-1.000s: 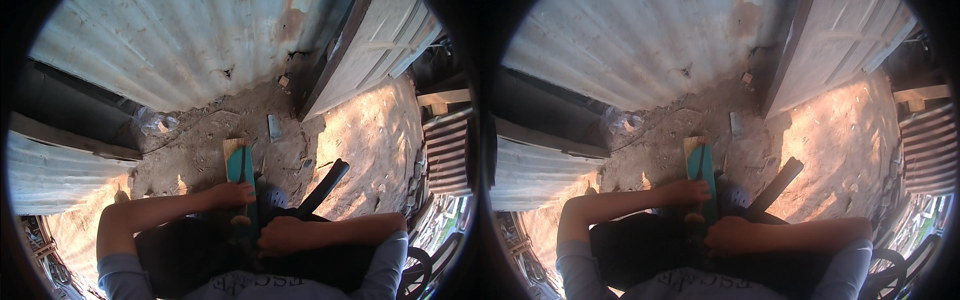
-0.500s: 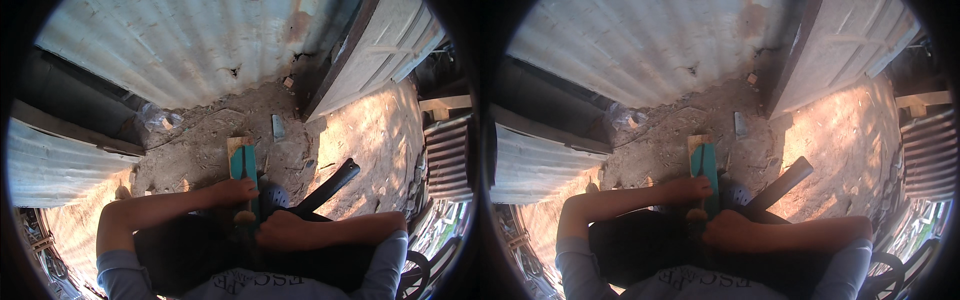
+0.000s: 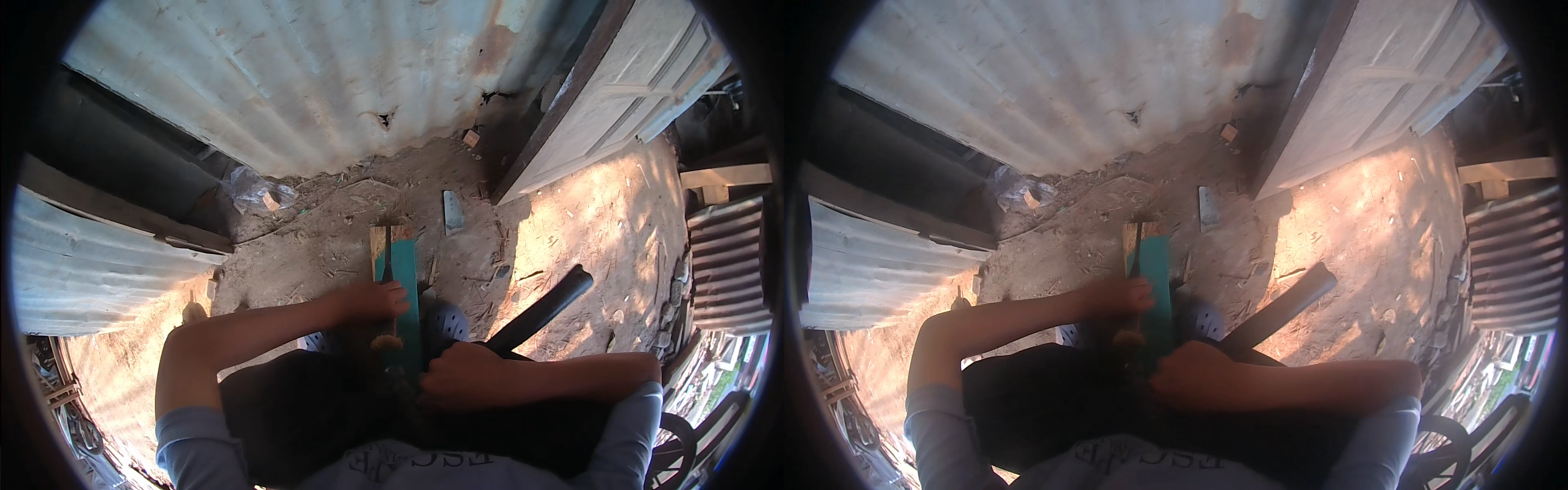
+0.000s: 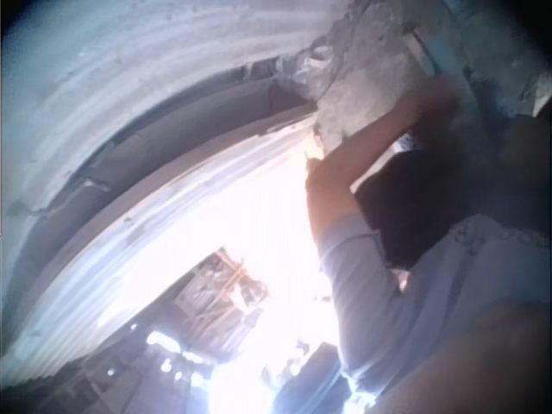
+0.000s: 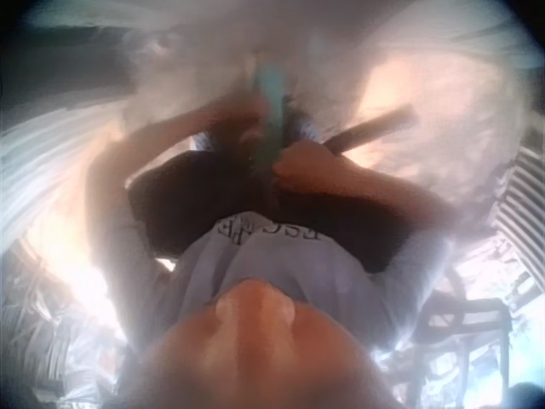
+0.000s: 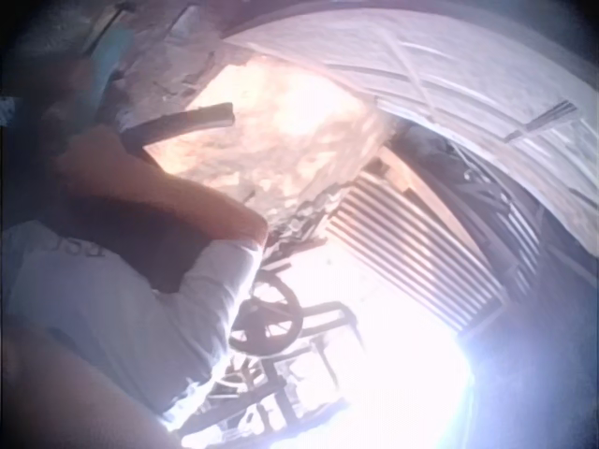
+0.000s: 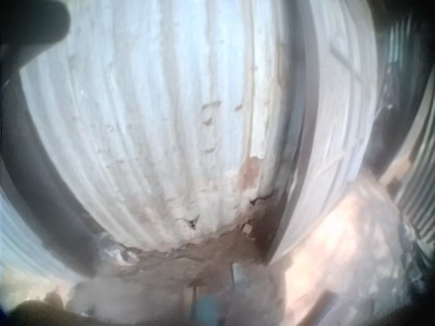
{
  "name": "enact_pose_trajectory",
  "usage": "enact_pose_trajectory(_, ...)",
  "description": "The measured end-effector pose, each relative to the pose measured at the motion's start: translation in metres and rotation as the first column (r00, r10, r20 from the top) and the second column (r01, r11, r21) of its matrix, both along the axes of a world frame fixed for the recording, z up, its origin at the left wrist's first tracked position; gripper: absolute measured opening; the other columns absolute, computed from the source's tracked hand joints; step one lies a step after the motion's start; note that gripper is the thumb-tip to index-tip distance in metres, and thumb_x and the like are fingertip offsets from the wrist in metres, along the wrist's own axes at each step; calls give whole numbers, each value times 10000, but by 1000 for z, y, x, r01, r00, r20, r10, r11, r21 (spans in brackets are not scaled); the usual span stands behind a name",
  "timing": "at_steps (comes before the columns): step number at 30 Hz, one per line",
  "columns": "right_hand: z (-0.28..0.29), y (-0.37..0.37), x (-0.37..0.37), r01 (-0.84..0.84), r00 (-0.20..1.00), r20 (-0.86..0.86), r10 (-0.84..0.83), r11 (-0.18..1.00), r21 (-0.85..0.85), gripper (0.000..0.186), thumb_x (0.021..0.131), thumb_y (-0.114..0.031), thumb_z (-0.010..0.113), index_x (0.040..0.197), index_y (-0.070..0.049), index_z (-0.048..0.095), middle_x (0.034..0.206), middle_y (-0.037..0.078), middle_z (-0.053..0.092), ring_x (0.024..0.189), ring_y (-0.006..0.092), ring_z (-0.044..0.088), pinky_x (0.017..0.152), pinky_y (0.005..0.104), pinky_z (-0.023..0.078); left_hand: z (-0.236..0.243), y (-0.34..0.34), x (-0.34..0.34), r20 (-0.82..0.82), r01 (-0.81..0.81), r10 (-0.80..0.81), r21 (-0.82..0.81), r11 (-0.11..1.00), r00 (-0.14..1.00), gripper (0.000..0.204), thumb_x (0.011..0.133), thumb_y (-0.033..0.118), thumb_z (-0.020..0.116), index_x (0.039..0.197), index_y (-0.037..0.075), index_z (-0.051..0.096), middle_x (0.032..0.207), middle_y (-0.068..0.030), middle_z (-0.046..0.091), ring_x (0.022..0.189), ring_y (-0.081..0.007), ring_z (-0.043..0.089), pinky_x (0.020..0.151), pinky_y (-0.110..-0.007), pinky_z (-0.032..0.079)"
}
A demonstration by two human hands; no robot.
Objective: The person uses a hammer and chisel to carve a small cylindrical wooden piece resting on a green board. They repeatedly strike the chisel to shape the wood, occasionally adjusting the piece's position.
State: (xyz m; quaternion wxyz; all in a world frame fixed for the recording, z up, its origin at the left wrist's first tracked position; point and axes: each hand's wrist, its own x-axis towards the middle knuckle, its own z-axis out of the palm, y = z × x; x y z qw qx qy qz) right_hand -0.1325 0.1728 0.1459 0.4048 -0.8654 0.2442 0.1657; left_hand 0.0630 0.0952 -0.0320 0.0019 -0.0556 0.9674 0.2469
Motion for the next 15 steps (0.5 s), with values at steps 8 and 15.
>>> enact_pose_trajectory(8, 4, 2, 0, -59, 997, -34, 66, 982, 178, 392, 880, -384, 531, 727, -38, 634, 661, 141, 636, 675, 329, 658, 591, 417, 527, 15, 19, -7, -58, -17, 24, 124, 992, 998, 103, 784, 109, 532, 870, 68, 494, 886, -82, 486, 886, -226, 554, 623, -336, 519)
enact_pose_trajectory(15, 18, 1, -1, -64, 995, 81, 55, 992, 109, 409, 895, -381, 517, 699, -38, 623, 604, 147, 614, 636, 333, 651, 577, 418, 521, 22, 17, -10, -67, 20, -12, 124, 992, 998, 151, 767, 107, 554, 903, 52, 517, 881, -89, 508, 920, -229, 556, 611, -325, 536)
